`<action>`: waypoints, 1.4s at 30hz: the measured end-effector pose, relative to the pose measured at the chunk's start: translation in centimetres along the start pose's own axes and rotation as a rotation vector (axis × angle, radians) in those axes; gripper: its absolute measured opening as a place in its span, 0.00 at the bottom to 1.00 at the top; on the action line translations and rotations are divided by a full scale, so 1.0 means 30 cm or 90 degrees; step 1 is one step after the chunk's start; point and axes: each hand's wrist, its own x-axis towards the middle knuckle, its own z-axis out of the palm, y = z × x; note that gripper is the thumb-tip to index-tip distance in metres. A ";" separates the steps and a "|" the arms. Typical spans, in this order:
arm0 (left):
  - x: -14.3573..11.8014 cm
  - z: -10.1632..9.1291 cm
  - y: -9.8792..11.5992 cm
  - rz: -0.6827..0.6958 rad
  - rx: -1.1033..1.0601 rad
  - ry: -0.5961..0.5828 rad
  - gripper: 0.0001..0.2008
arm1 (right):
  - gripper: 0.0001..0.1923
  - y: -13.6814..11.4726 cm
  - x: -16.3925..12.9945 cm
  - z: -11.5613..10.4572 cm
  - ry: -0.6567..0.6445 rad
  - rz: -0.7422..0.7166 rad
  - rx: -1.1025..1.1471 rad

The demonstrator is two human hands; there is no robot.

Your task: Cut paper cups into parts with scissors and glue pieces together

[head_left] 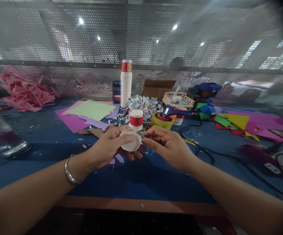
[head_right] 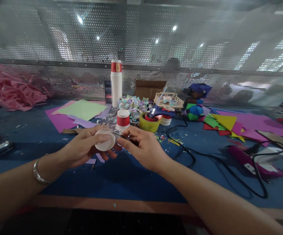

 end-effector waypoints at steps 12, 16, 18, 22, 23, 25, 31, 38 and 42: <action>-0.002 -0.001 0.004 0.017 0.009 -0.026 0.08 | 0.11 -0.003 -0.003 -0.004 0.002 -0.012 0.033; -0.004 -0.003 0.010 -0.010 -0.032 -0.049 0.07 | 0.10 -0.001 -0.005 -0.004 0.007 -0.030 0.025; -0.003 -0.006 0.012 -0.021 -0.057 -0.071 0.07 | 0.10 0.000 -0.006 -0.004 0.003 -0.032 0.029; 0.001 -0.011 0.017 -0.049 -0.109 -0.109 0.07 | 0.10 0.001 -0.008 -0.004 -0.001 -0.023 0.043; 0.001 -0.012 0.019 -0.059 -0.122 -0.117 0.08 | 0.10 0.001 -0.008 -0.004 -0.001 -0.023 0.045; 0.001 -0.014 0.022 -0.078 -0.143 -0.133 0.08 | 0.10 0.001 -0.008 -0.005 -0.004 -0.028 0.047; 0.006 -0.020 0.022 -0.090 -0.149 -0.151 0.09 | 0.13 -0.001 -0.003 -0.005 -0.017 -0.033 0.049; 0.010 -0.009 0.008 -0.025 -0.036 -0.053 0.11 | 0.15 0.001 0.006 -0.005 0.006 0.016 0.153; 0.008 -0.005 -0.003 -0.016 0.037 -0.028 0.10 | 0.14 0.007 0.010 -0.001 -0.016 0.035 0.207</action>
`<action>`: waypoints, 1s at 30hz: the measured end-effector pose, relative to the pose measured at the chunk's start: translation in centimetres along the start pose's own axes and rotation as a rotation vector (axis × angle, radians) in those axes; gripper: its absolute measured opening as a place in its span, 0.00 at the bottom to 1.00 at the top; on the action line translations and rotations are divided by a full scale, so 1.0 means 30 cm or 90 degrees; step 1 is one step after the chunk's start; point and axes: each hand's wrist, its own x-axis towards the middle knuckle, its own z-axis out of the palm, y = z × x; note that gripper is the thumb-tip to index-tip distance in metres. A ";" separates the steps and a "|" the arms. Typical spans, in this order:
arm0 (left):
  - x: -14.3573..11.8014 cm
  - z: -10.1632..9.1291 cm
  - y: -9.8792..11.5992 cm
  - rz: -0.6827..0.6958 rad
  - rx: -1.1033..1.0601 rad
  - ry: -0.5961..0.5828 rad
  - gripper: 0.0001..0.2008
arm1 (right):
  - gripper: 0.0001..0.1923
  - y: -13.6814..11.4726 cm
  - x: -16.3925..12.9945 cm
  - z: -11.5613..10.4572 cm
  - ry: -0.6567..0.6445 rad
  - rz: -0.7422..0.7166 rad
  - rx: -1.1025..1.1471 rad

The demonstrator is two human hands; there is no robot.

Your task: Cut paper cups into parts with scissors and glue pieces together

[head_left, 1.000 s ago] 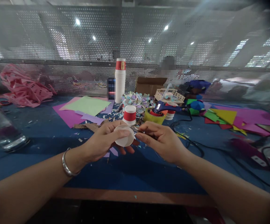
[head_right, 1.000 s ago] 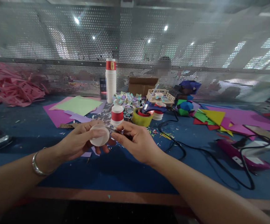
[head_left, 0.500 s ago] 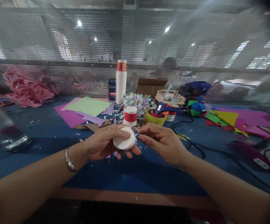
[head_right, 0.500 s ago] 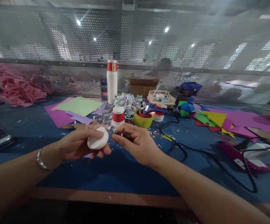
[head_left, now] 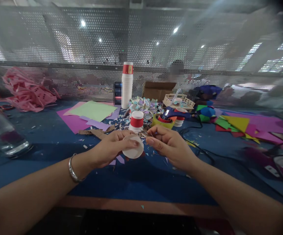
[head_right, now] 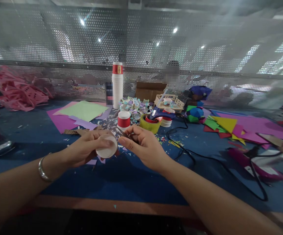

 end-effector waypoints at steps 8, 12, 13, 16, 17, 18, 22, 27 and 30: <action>0.001 0.002 0.003 -0.028 0.070 -0.003 0.10 | 0.08 0.011 0.001 0.008 -0.037 -0.018 0.004; -0.001 -0.001 -0.002 -0.015 0.168 0.000 0.10 | 0.10 0.016 0.002 0.006 -0.040 -0.003 -0.032; -0.001 -0.002 -0.004 -0.006 0.197 -0.007 0.10 | 0.10 0.018 0.003 0.006 -0.041 0.002 -0.040; -0.002 -0.004 -0.003 0.009 0.252 -0.029 0.09 | 0.13 0.028 0.003 0.006 -0.047 0.016 -0.061; -0.003 -0.004 0.000 0.007 0.255 -0.034 0.09 | 0.13 0.031 0.003 0.006 -0.050 0.020 -0.065; -0.004 -0.004 0.003 0.000 0.255 -0.036 0.09 | 0.13 0.034 0.003 0.005 -0.052 0.023 -0.068; -0.007 -0.010 0.014 -0.030 0.228 -0.040 0.09 | 0.13 0.032 0.003 0.003 -0.069 0.035 -0.051; -0.005 -0.029 0.007 -0.031 0.174 -0.071 0.11 | 0.15 0.012 0.002 0.009 -0.068 0.072 0.000; -0.007 -0.033 0.004 -0.039 0.105 -0.069 0.12 | 0.17 0.013 0.000 0.012 -0.060 0.108 0.050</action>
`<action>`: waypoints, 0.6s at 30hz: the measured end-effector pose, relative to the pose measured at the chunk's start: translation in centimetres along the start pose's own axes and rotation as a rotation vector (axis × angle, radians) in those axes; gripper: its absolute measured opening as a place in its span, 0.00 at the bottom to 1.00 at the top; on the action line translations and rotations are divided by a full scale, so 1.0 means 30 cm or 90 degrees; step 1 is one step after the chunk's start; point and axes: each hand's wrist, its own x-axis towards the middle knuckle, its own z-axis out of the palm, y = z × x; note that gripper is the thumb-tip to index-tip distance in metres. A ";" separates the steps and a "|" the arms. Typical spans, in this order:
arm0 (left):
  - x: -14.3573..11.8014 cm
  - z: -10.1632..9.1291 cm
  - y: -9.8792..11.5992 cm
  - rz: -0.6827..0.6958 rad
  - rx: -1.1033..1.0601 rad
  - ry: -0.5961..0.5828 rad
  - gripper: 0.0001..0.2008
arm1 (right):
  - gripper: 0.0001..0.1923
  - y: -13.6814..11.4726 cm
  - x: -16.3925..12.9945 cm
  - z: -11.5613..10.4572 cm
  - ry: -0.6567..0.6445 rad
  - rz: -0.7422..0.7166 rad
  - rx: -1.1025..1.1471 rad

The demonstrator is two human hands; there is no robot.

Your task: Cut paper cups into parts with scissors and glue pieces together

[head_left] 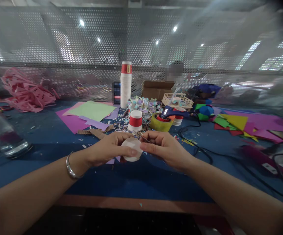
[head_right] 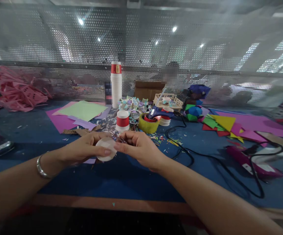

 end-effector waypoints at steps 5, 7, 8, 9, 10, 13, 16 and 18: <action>-0.010 0.001 0.024 0.021 -0.138 -0.028 0.26 | 0.18 -0.003 -0.001 -0.005 0.018 0.016 0.111; -0.012 0.003 0.034 0.035 -0.151 -0.044 0.31 | 0.18 -0.010 -0.002 -0.008 0.022 0.015 0.146; -0.011 0.004 0.037 0.045 -0.149 -0.045 0.31 | 0.18 -0.013 -0.003 -0.009 0.021 0.015 0.157; -0.010 0.006 0.039 0.055 -0.144 -0.043 0.31 | 0.17 -0.016 -0.004 -0.010 0.019 0.014 0.164; -0.008 0.007 0.039 0.067 -0.138 -0.040 0.30 | 0.17 -0.016 -0.004 -0.010 0.016 0.012 0.168; -0.005 0.010 0.034 0.103 -0.114 -0.029 0.28 | 0.17 -0.012 -0.004 -0.007 0.012 -0.007 0.156; -0.008 0.004 0.029 0.135 -0.040 -0.005 0.28 | 0.17 -0.002 -0.003 -0.004 0.021 -0.039 0.111; -0.010 -0.006 0.025 0.166 0.040 0.024 0.28 | 0.17 0.001 -0.003 -0.004 0.037 -0.061 0.067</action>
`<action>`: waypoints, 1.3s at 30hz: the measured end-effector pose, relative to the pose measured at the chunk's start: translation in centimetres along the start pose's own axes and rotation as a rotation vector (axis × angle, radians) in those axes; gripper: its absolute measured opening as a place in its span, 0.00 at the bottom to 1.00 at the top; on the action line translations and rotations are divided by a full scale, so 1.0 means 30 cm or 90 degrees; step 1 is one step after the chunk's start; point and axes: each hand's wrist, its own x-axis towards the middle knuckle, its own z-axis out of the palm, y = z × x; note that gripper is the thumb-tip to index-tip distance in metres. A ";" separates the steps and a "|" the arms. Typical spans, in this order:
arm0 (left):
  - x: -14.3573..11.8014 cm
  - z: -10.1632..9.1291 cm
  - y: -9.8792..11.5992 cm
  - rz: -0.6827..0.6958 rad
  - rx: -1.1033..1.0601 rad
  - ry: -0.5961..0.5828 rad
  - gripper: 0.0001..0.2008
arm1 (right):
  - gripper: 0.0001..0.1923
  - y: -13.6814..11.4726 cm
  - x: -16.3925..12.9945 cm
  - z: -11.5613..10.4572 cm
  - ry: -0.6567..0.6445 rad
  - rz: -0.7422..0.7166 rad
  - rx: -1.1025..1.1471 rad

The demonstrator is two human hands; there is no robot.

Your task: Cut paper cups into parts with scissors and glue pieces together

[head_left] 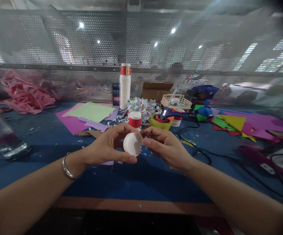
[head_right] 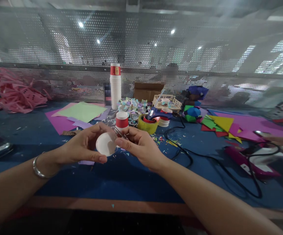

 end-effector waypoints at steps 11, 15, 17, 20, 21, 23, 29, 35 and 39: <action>0.013 -0.045 -0.026 0.025 0.314 0.119 0.26 | 0.20 0.006 -0.001 -0.012 -0.016 -0.006 -0.272; 0.013 -0.049 -0.032 0.034 0.352 0.133 0.25 | 0.19 0.014 0.000 -0.018 -0.014 -0.011 -0.306; 0.013 -0.053 -0.035 0.030 0.351 0.148 0.27 | 0.18 0.014 0.001 -0.018 -0.012 -0.008 -0.309; 0.013 -0.055 -0.037 0.031 0.345 0.161 0.28 | 0.18 0.012 0.003 -0.014 -0.022 0.001 -0.308; 0.013 -0.054 -0.038 0.033 0.344 0.159 0.28 | 0.18 0.012 0.003 -0.011 -0.028 0.005 -0.306; 0.013 -0.050 -0.040 0.038 0.349 0.153 0.26 | 0.18 0.012 0.003 -0.008 -0.037 0.017 -0.305; 0.015 -0.037 -0.049 0.046 0.333 0.159 0.26 | 0.18 0.009 0.004 -0.007 -0.046 0.029 -0.308; 0.013 -0.030 -0.034 0.034 0.347 0.173 0.25 | 0.18 0.006 0.004 -0.009 -0.041 0.020 -0.318; 0.011 -0.027 -0.034 0.032 0.355 0.187 0.25 | 0.18 0.006 0.003 -0.010 -0.037 0.022 -0.333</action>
